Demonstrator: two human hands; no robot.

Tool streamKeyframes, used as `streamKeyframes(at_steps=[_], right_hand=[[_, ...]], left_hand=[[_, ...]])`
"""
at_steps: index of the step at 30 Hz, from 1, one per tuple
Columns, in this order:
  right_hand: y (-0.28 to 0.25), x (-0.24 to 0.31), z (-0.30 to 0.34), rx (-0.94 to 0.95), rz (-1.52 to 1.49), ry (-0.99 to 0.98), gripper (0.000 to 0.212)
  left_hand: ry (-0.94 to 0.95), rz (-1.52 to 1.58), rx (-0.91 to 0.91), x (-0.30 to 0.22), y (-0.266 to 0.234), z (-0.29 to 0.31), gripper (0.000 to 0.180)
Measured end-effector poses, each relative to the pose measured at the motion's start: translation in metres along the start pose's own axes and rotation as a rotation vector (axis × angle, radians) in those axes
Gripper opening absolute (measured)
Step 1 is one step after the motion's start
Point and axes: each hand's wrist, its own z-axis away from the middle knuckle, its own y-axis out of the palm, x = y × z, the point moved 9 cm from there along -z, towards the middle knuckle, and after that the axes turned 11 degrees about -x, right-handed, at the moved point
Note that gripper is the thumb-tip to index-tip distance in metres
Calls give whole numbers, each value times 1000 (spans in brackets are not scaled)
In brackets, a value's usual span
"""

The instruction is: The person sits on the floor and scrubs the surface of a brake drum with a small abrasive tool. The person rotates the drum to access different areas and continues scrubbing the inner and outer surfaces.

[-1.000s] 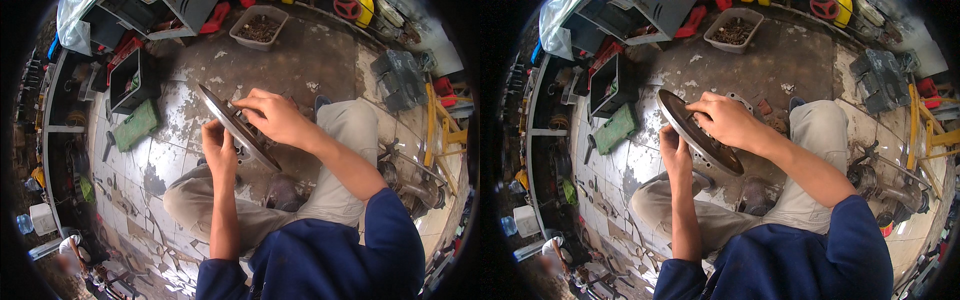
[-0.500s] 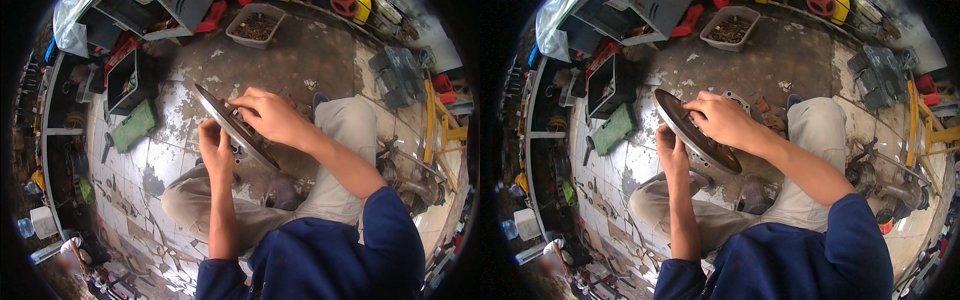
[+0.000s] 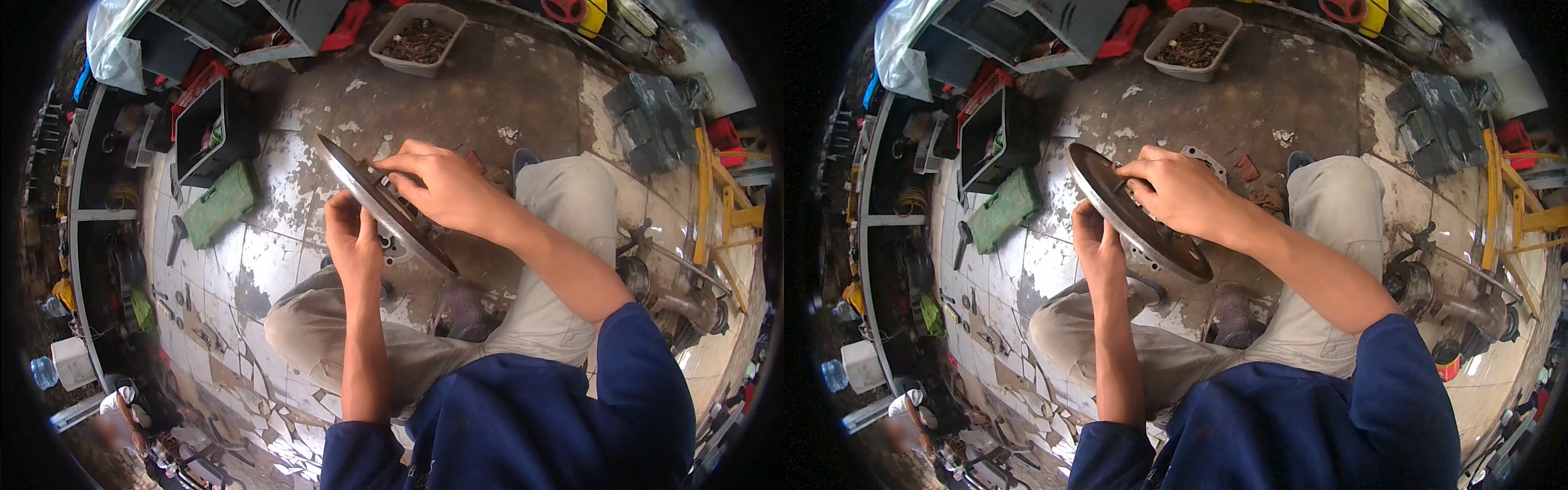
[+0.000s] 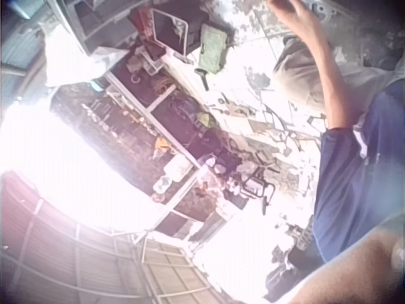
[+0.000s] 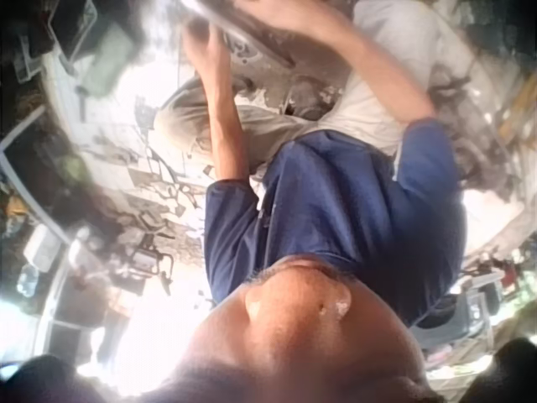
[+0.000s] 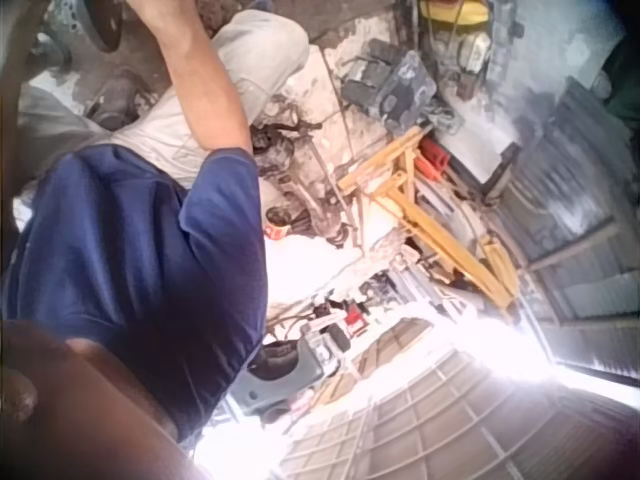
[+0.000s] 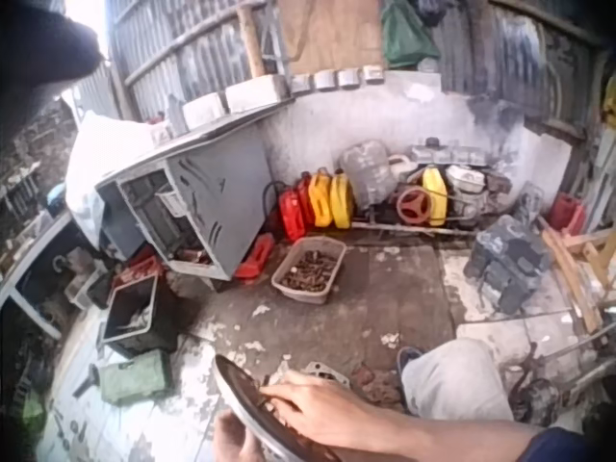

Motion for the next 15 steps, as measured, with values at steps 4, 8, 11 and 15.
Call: streamKeyframes(at_steps=[4, 8, 11, 15], right_hand=[[0, 3, 0, 5, -31, -10, 30], [4, -5, 0, 3, 27, -3, 29], [-4, 5, 0, -10, -30, -40, 29], [3, -4, 0, -15, -3, -32, 29]], left_hand=[[16, -15, -9, 0, -3, 1, 23], [-1, -108, -32, -6, -1, 2, 23], [20, -44, -13, -5, 1, 2, 23], [-11, -45, -37, -3, 0, 2, 23]])
